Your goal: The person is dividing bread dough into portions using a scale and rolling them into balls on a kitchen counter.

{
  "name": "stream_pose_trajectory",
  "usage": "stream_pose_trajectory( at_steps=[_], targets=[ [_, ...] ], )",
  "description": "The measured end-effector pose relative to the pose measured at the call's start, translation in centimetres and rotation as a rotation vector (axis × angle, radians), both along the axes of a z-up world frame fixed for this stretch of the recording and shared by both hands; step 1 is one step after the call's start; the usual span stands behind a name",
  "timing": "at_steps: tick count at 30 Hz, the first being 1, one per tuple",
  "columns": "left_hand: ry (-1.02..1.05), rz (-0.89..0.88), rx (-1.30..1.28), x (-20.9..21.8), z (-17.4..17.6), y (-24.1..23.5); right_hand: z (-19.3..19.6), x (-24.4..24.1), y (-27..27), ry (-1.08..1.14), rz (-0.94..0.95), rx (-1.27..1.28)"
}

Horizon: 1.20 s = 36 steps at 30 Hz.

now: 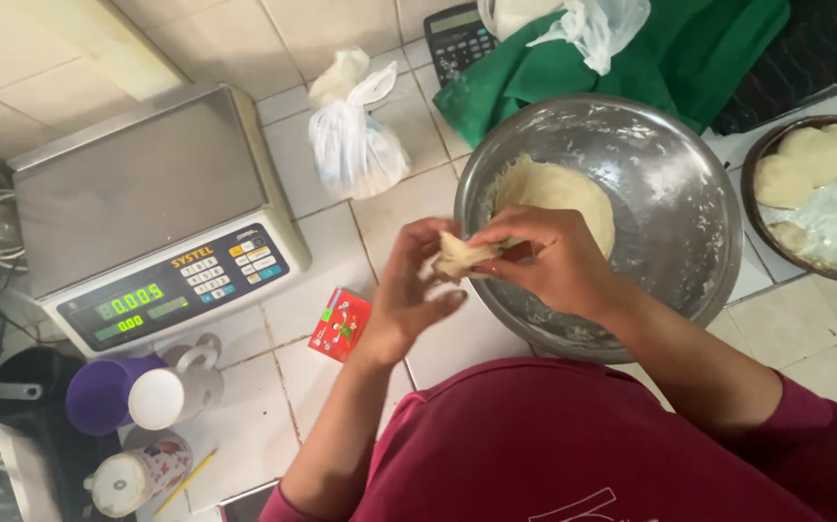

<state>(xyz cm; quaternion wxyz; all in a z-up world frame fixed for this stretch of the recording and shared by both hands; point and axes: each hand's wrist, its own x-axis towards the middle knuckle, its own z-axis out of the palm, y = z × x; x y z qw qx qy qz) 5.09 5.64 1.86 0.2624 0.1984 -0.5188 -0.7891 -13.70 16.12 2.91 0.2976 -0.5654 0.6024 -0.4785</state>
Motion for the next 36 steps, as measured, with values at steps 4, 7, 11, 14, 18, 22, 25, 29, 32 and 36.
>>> stream_pose_trajectory(
  at_steps=[4,7,11,14,18,22,25,29,32,36],
  targets=[
    [0.042,-0.006,0.168,-1.1,-6.1,1.7,0.5,-1.2,0.7,-0.019,0.071,0.028],
    [0.026,0.007,0.072,-1.1,-8.9,1.7,0.2,-3.8,1.1,0.0,0.062,0.142],
    [-0.032,0.039,0.031,-0.2,-7.4,0.4,-2.7,-8.0,2.2,-0.227,0.018,0.235],
    [-0.077,0.068,-0.01,0.7,-5.9,-1.0,-4.3,-9.6,3.3,-0.355,-0.05,0.176],
    [-0.223,0.091,-0.079,1.8,-3.7,-2.7,-5.6,-10.5,4.6,-0.55,-0.13,0.088],
    [-0.28,0.101,-0.141,2.3,-2.6,-4.1,-5.8,-11.1,5.7,-0.617,-0.193,0.067],
    [-0.309,0.125,-0.213,2.9,-1.9,-5.2,-6.1,-12.0,6.7,-0.632,-0.255,-0.018],
    [-0.336,0.177,-0.346,3.4,-1.3,-6.6,-5.2,-13.4,7.6,-0.562,-0.274,-0.053],
    [-0.383,0.251,-0.459,4.4,-0.4,-7.6,-3.7,-14.5,8.2,-0.468,-0.341,-0.092],
    [-0.732,0.455,-1.056,6.9,3.6,-9.9,-2.6,-16.1,9.4,-0.244,-0.444,-0.106]
  ],
)
